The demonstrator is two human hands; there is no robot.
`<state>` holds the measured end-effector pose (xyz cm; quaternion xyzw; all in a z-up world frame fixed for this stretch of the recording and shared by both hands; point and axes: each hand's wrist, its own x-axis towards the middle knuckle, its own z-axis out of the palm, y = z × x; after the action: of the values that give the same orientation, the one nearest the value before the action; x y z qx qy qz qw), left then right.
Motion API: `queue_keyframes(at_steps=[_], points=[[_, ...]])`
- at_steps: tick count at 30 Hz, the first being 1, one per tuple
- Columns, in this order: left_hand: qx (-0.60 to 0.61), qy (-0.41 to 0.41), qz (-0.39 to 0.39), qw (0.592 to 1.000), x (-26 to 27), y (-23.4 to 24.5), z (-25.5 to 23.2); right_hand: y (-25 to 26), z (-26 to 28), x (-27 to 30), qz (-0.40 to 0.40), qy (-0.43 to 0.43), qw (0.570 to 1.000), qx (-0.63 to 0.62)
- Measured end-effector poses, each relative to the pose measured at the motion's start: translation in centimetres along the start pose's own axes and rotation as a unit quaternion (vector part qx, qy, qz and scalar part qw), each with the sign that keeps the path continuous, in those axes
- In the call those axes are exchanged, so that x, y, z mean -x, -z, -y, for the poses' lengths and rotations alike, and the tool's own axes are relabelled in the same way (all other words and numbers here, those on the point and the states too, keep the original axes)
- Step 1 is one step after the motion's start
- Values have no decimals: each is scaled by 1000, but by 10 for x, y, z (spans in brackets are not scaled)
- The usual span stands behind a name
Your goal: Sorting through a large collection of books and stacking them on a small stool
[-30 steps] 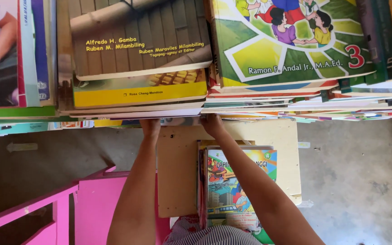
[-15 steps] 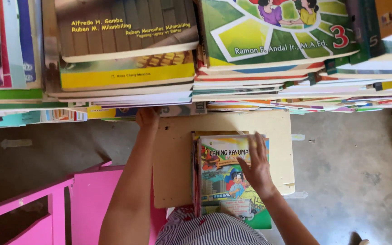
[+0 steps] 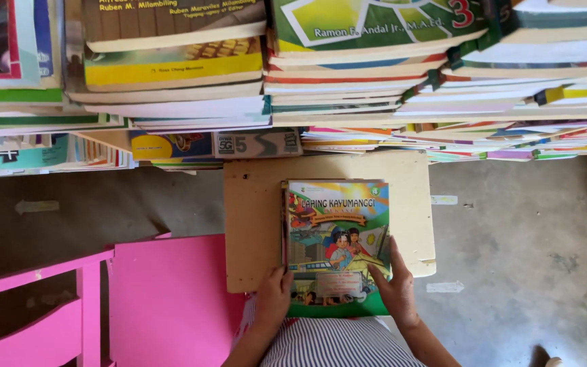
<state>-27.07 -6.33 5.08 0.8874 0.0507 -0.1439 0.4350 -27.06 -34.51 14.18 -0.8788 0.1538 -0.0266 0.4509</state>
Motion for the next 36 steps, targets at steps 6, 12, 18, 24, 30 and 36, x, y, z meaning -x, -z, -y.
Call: queue_keyframes(at_steps=[6, 12, 18, 24, 30, 36], points=[[14, 85, 57, 995, 36, 27, -4, -4, -7, 9, 65, 107, 980, 156], [294, 217, 112, 924, 76, 45, 1, -22, -8, 19, 97, 155, 971, 155], [294, 231, 84, 924, 94, 44, -3, -22, 19, 18, 135, 54, 987, -72], [504, 230, 12, 832, 82, 62, 0, -32, 1, 21, 154, -53, 975, -150], [537, 201, -17, 819, 48, 99, 12, -54, 21, 4, 219, -61, 964, -136], [525, 149, -51, 836, -12, 142, 5, -100, 63, -60, 270, -10, 946, -182]])
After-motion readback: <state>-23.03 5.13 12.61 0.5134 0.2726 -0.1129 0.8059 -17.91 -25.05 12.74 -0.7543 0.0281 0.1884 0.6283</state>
